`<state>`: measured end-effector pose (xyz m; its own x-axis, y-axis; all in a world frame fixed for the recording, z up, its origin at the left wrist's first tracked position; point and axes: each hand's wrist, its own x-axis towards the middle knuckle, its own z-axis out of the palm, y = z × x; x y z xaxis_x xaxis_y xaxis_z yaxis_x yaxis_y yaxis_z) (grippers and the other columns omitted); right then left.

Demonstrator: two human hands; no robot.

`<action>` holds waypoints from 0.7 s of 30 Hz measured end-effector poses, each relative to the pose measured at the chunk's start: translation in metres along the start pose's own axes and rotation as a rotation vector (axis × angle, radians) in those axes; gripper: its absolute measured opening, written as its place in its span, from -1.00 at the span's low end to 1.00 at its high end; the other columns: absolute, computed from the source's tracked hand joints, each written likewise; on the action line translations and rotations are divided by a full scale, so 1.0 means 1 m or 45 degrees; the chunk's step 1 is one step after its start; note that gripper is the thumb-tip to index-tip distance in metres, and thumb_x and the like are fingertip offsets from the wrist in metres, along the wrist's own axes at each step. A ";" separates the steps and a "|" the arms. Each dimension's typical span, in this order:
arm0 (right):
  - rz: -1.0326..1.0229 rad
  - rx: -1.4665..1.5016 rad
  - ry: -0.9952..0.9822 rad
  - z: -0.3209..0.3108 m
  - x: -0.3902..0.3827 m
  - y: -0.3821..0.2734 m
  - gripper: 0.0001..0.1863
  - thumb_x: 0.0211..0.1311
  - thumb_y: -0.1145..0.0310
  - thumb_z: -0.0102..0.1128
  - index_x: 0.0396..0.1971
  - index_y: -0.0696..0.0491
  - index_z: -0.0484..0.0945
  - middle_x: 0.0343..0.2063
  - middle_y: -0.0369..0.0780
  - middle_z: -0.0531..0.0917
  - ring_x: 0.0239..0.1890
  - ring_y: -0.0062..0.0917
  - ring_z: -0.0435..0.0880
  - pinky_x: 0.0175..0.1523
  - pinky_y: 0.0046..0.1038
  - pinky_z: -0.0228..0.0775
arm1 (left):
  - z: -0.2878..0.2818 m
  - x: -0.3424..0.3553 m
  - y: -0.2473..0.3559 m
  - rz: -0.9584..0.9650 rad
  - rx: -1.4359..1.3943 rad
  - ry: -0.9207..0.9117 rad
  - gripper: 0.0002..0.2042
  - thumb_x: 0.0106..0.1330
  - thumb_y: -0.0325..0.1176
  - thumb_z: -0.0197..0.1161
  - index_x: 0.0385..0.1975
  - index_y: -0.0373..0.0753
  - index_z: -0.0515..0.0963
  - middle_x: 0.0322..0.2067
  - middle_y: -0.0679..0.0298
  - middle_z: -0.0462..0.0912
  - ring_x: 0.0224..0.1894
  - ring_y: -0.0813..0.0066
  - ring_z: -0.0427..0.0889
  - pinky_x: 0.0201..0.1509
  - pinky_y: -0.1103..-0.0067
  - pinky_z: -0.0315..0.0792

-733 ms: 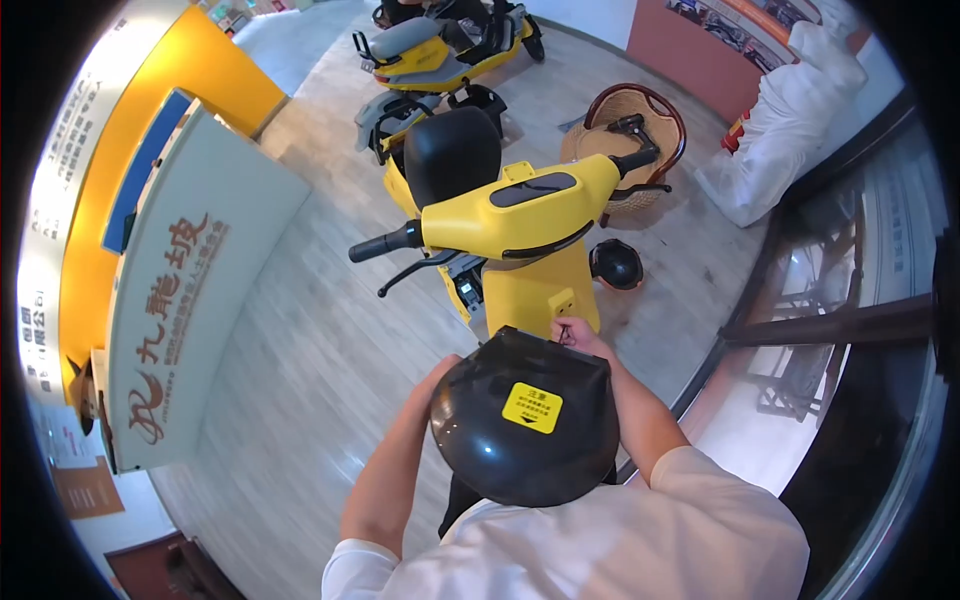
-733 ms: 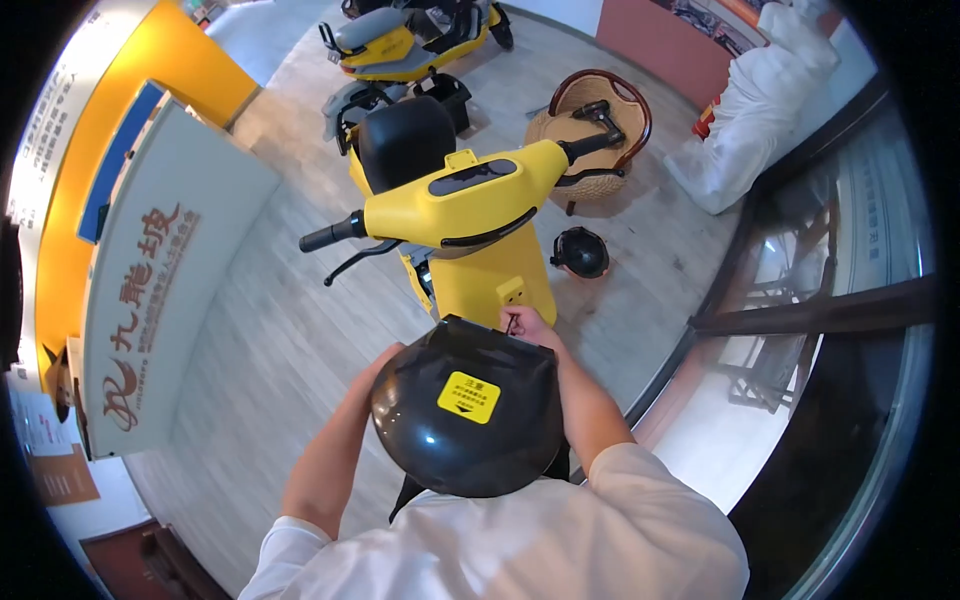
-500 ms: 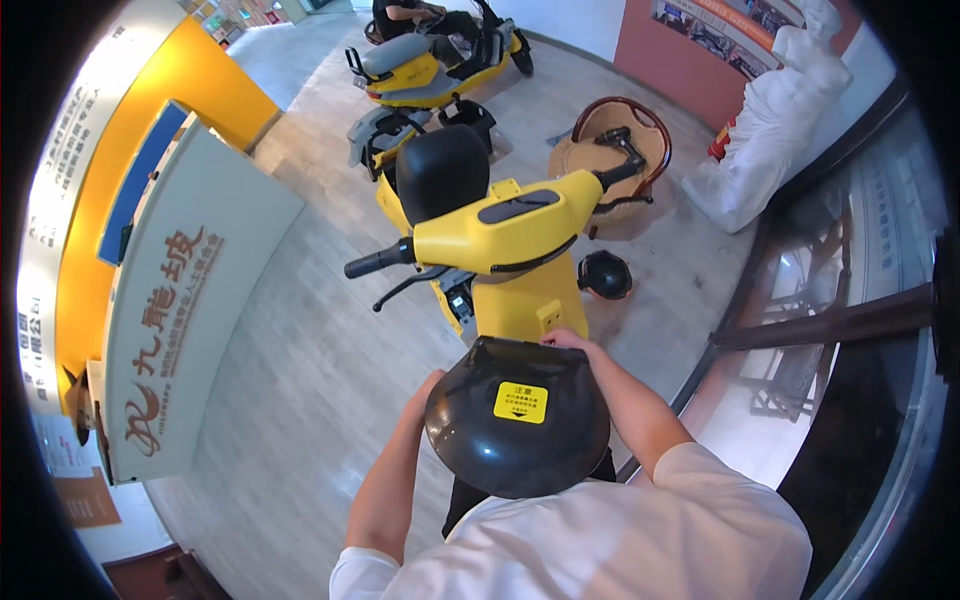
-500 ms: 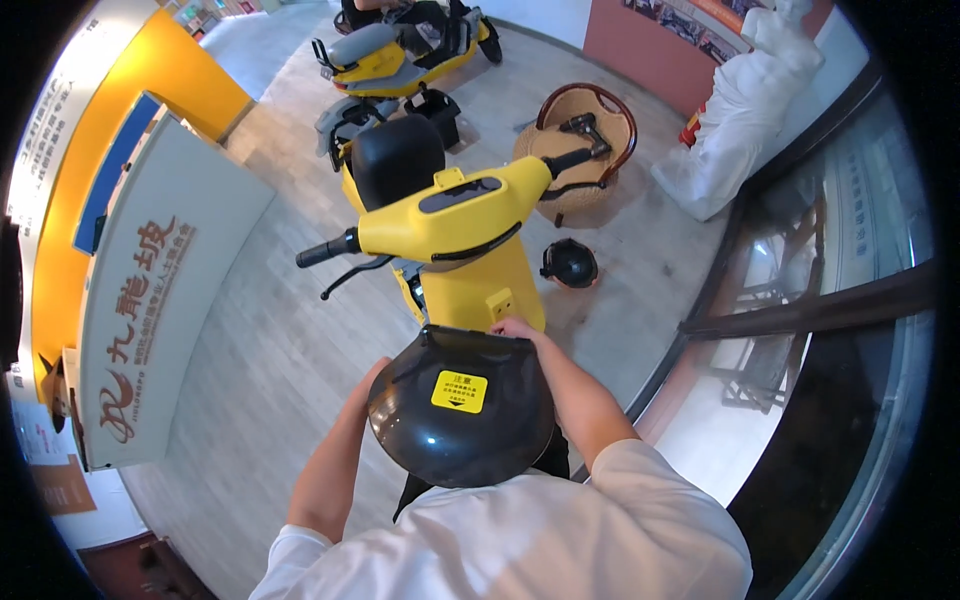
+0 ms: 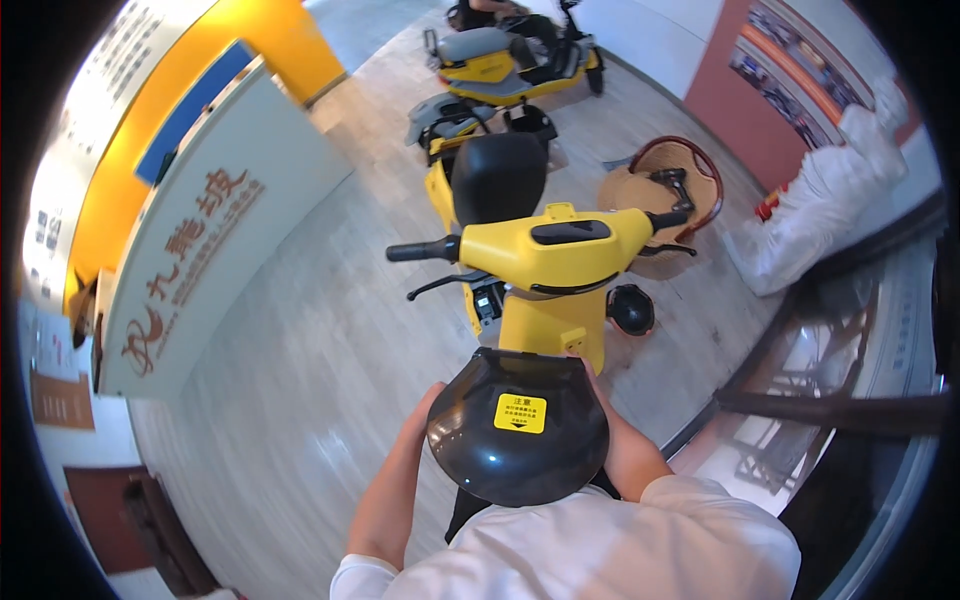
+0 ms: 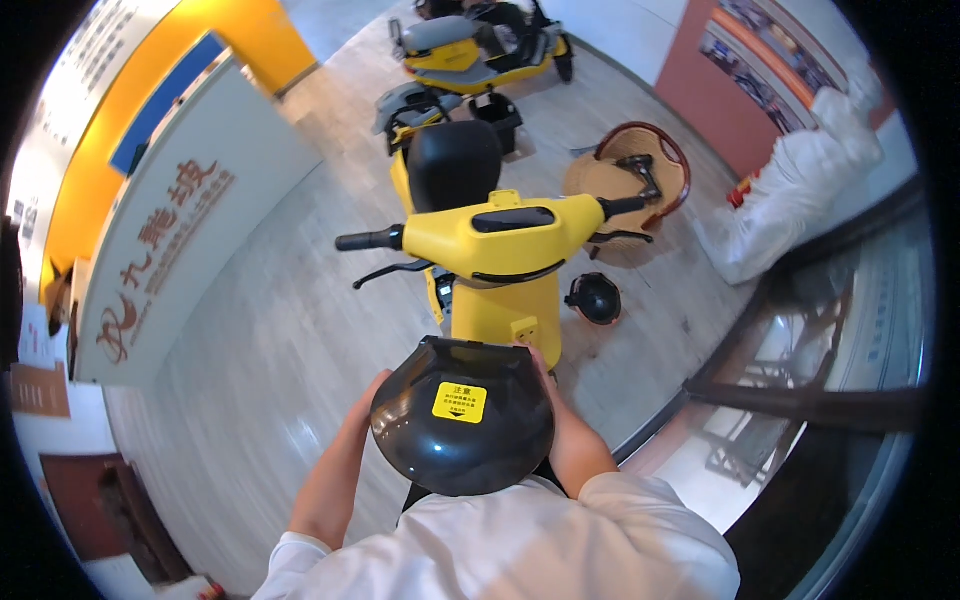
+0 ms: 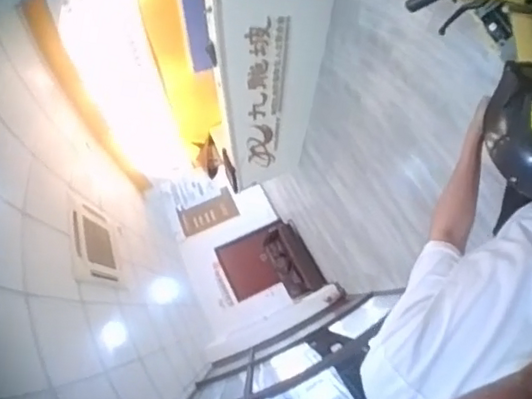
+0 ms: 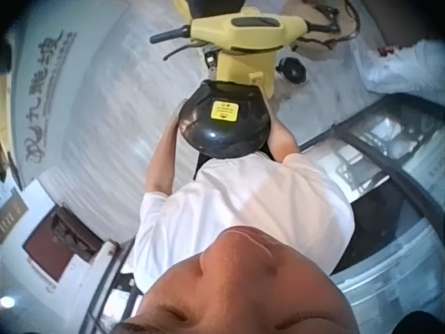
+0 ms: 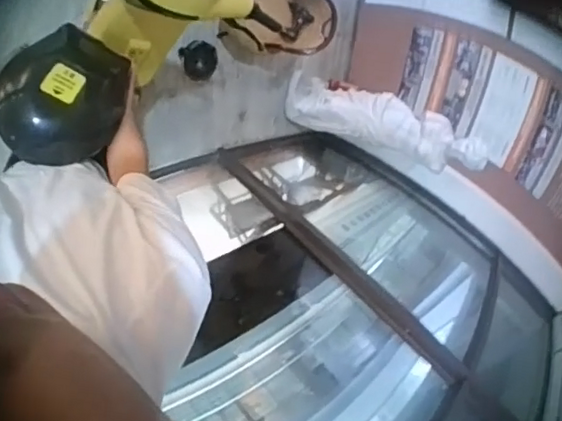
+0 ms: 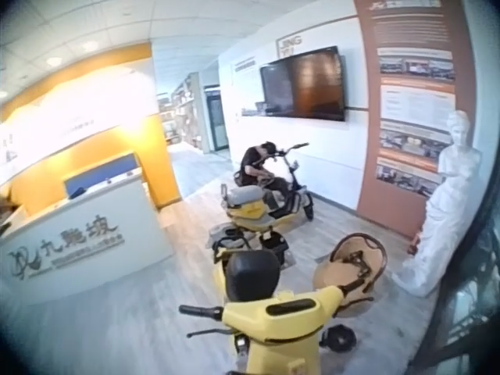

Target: Installing and securing a component in the seat compartment of a scooter using an electric screwdriver.

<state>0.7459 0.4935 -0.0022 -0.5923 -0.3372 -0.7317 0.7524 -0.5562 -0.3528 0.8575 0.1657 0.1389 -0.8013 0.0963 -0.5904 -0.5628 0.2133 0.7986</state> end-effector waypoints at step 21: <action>-0.465 -1.017 -0.160 0.014 -0.044 0.000 -0.53 0.37 0.04 -0.11 -0.12 0.17 0.52 -0.26 -0.16 0.66 -0.24 -0.39 0.63 -0.04 -0.41 0.42 | -0.006 -0.027 -0.017 0.044 0.002 0.085 -0.80 0.03 -0.37 0.23 -0.51 -0.43 0.60 -0.62 0.41 0.52 -0.49 0.71 0.42 -0.47 0.53 0.35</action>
<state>0.7685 0.4976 0.0384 -0.8267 -0.3496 -0.4409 0.4587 0.0352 -0.8879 0.8876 0.1532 0.1417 -0.8320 0.0387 -0.5535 -0.5344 0.2124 0.8181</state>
